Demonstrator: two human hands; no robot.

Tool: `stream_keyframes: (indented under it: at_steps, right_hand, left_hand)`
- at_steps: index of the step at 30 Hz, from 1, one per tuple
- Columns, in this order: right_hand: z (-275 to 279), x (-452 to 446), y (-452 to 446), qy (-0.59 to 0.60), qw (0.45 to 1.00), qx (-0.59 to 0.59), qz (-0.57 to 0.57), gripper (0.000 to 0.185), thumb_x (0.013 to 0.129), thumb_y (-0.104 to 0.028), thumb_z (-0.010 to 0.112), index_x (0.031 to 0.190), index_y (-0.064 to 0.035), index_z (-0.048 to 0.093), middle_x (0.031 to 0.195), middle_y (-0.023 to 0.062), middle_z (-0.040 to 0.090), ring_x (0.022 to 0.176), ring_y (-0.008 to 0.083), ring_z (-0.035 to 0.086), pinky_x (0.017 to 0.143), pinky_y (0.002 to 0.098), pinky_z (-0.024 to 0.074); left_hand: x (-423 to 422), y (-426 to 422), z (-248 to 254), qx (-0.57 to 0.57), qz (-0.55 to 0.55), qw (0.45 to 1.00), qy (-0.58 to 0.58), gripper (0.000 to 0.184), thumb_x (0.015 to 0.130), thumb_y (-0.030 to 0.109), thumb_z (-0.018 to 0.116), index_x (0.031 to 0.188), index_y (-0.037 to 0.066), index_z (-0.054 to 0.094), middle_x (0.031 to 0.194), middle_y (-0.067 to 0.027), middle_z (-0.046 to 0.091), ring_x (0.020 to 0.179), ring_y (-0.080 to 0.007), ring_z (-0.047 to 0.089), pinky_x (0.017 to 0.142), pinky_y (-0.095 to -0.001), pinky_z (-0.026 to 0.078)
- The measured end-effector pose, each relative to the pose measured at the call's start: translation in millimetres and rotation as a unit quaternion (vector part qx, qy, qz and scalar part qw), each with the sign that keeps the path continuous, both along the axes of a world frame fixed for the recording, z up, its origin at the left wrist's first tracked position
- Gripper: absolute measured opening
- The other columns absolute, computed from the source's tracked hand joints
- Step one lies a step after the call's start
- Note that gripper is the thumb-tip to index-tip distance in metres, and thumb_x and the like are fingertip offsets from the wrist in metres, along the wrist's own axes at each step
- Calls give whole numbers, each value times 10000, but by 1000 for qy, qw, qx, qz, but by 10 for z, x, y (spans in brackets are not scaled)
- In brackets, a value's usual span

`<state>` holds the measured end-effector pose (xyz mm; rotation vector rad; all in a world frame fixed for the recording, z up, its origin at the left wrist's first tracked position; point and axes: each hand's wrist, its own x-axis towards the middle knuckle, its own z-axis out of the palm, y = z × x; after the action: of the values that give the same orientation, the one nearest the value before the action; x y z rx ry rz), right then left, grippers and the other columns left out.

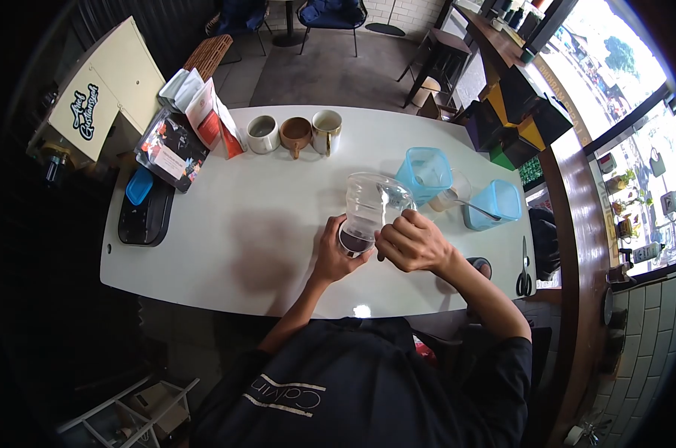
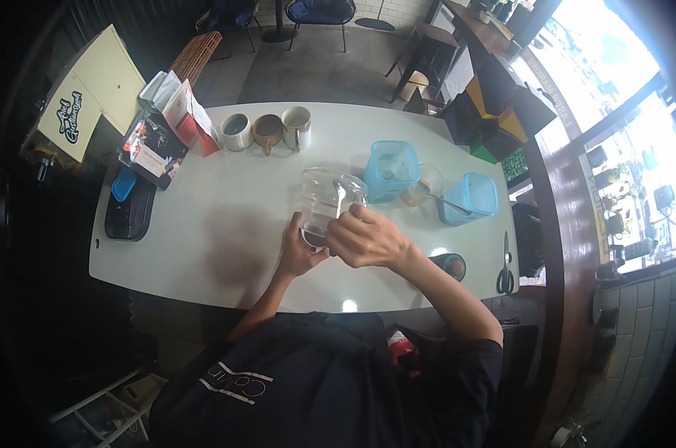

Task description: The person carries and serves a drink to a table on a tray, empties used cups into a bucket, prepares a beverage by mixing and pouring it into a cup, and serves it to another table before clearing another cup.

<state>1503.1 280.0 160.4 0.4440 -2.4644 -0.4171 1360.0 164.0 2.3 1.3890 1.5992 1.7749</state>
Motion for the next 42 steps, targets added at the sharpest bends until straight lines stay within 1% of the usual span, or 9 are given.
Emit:
stream_keyframes:
  at_steps: [2, 6, 10, 14, 19, 23, 34, 39, 42]
  right_hand:
    - [9, 10, 6, 9, 1000, 1, 1, 113, 738, -91, 687, 830, -36, 652, 700, -5, 511, 641, 148, 457, 645, 299, 399]
    - [8, 18, -7, 26, 1000, 0, 2, 119, 728, -98, 690, 824, -39, 653, 695, -7, 506, 629, 145, 442, 633, 294, 385]
    - [3, 15, -22, 54, 998, -1, 14, 77, 741, -75, 705, 755, -49, 635, 673, -8, 497, 610, 145, 432, 614, 291, 383]
    - [15, 6, -30, 84, 996, -6, 26, 139, 751, -56, 717, 677, -61, 599, 664, -3, 500, 605, 150, 431, 605, 289, 385]
    - [40, 17, -21, 93, 995, 2, 24, 140, 738, -57, 716, 670, -63, 594, 667, 2, 500, 615, 153, 437, 615, 294, 395]
    - [53, 29, -28, 97, 995, 5, 25, 126, 715, -55, 714, 674, -65, 595, 669, 0, 498, 620, 154, 438, 621, 297, 400]
    - [15, 49, -25, 88, 996, -1, 24, 122, 740, -59, 705, 682, -71, 598, 663, -13, 489, 613, 141, 436, 607, 285, 392]
    - [29, 56, -29, 92, 995, 0, 27, 119, 741, -69, 707, 688, -71, 600, 658, -13, 480, 611, 140, 435, 597, 282, 385]
    - [25, 57, -17, 114, 993, -4, 24, 120, 741, -70, 706, 687, -72, 599, 654, -14, 475, 610, 141, 433, 597, 282, 384]
  left_hand:
    - [5, 1, 2, 3, -1, 1000, -2, 729, 636, 244, 851, 1200, -8, 464, 1042, -154, 527, 929, -304, 572, 815, -406, 480]
    - [14, 8, -19, 9, -4, 1000, -13, 717, 639, 235, 848, 1196, -8, 467, 1038, -153, 527, 921, -299, 577, 809, -404, 483]
    - [1, 15, -36, 1, -26, 999, -27, 710, 638, 220, 848, 1192, -11, 468, 1033, -148, 527, 923, -284, 582, 797, -390, 492]
    - [-9, 24, -47, -8, -20, 1000, -12, 695, 640, 210, 849, 1173, -24, 470, 1021, -134, 524, 918, -261, 593, 785, -377, 504]
    - [-9, 8, -21, -19, -17, 1000, 18, 694, 641, 207, 853, 1164, -31, 465, 1003, -126, 530, 892, -248, 607, 774, -371, 514]
    - [1, -1, 4, -32, -20, 999, -5, 686, 635, 203, 857, 1155, -19, 468, 999, -129, 545, 897, -246, 616, 775, -369, 516]
    - [-14, 20, -84, -23, -16, 999, 16, 660, 631, 187, 845, 1138, -2, 467, 998, -132, 541, 882, -265, 609, 787, -372, 507]
    - [-33, 26, -247, -34, -49, 998, -25, 657, 645, 149, 836, 1144, -17, 442, 1007, -130, 533, 901, -242, 609, 787, -363, 512]
    - [8, 7, -116, -32, -39, 998, -36, 659, 653, 126, 832, 1154, -22, 430, 999, -125, 547, 913, -223, 616, 792, -360, 519]
